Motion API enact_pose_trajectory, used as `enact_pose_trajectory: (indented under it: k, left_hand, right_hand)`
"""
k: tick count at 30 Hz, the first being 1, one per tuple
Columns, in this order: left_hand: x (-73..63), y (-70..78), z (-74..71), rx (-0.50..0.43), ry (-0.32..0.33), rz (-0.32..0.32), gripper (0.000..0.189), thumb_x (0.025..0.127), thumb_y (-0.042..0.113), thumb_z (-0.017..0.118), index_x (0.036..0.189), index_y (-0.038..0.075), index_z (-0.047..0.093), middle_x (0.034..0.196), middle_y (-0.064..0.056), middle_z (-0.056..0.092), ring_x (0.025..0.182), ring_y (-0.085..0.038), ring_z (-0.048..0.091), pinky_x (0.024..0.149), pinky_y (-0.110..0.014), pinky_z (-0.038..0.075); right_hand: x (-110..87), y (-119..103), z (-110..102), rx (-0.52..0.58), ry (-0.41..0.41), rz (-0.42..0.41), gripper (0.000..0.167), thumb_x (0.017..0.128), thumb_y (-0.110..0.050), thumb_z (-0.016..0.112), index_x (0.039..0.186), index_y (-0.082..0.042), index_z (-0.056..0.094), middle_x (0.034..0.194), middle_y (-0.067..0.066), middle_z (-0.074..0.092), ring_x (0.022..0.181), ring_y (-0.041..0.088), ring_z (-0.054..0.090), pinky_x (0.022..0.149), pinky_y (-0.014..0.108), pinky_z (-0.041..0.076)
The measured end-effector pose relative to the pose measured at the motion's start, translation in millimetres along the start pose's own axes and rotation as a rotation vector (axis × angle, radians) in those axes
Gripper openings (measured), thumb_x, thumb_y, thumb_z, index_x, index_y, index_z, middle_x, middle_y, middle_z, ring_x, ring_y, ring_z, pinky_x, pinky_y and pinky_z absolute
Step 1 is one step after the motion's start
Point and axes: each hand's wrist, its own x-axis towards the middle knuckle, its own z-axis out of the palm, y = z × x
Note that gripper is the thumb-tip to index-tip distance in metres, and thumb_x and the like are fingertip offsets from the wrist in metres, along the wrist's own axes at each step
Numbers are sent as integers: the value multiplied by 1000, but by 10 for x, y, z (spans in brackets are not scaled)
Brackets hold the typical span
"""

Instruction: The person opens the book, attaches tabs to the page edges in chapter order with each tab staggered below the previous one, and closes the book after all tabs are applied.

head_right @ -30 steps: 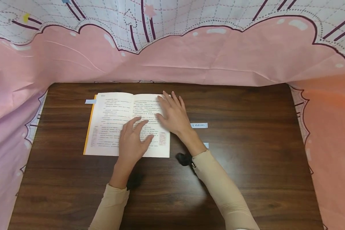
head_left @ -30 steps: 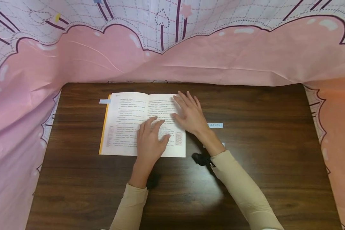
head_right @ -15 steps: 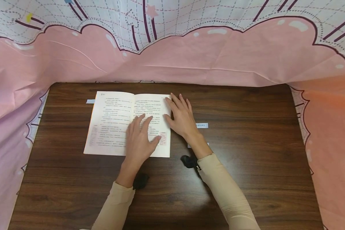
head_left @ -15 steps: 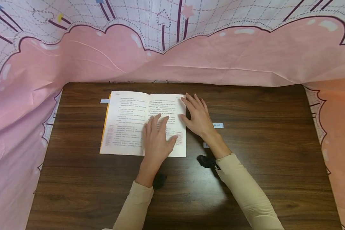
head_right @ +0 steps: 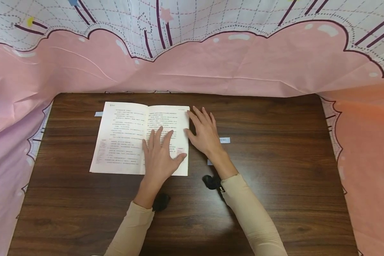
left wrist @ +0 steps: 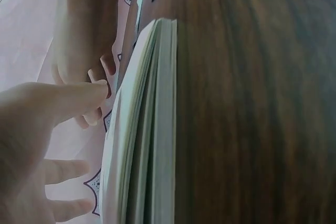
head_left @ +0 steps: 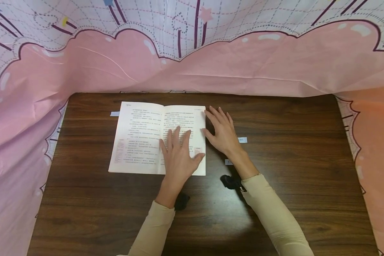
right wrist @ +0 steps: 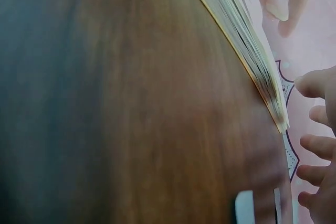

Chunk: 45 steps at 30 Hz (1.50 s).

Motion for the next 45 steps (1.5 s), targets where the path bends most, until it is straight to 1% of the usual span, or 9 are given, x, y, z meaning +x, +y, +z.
enact_pose_trajectory:
  k: [7,11,17,25,32,38,45]
  left_hand:
    - [3,45,28,10,-9,2,89,71,51,85,143,13,50,156,-21,31,146,-47,18,109,-74,10]
    - [7,62,61,11,-6,9,89,70,50,86,143,12,51,155,-21,32,146,-47,18,108,-75,10]
    - [12,113,96,15,-15,7,83,71,44,86,141,12,53,155,-21,32,146,-47,18,109,-74,10]
    - [2,150,149,17,-8,11,83,70,46,87,139,11,55,154,-22,33,145,-48,18,109,-74,10]
    - [-10,156,188,29,-14,-3,82,70,46,86,138,11,56,154,-22,32,147,-47,15,111,-72,8]
    - [-9,167,203,22,5,3,82,69,46,87,136,10,58,153,-24,33,146,-49,16,110,-73,8]
    - [-9,179,207,13,26,19,73,71,37,86,133,9,60,151,-25,34,145,-51,15,108,-75,9]
  right_hand:
    - [-32,32,-15,-5,9,8,63,93,-29,69,149,-15,45,158,11,35,146,38,27,117,60,15]
    - [-52,47,-20,4,20,3,62,93,-28,69,148,-14,46,157,11,36,146,38,28,116,60,15]
    - [-88,77,-24,16,40,1,61,93,-28,70,147,-11,48,156,13,38,145,40,28,116,61,15]
    - [-150,107,-42,21,35,17,61,93,-24,69,148,-11,47,156,14,38,146,41,26,116,62,13]
    - [-196,137,-42,31,39,53,61,93,-26,69,148,-12,46,156,14,37,147,40,23,118,59,11]
    - [-203,136,-54,37,48,57,60,93,-25,70,147,-12,47,155,14,38,146,41,25,117,60,12]
    - [-201,141,-62,45,41,68,60,92,-24,70,147,-12,48,155,14,39,146,40,26,117,60,13]
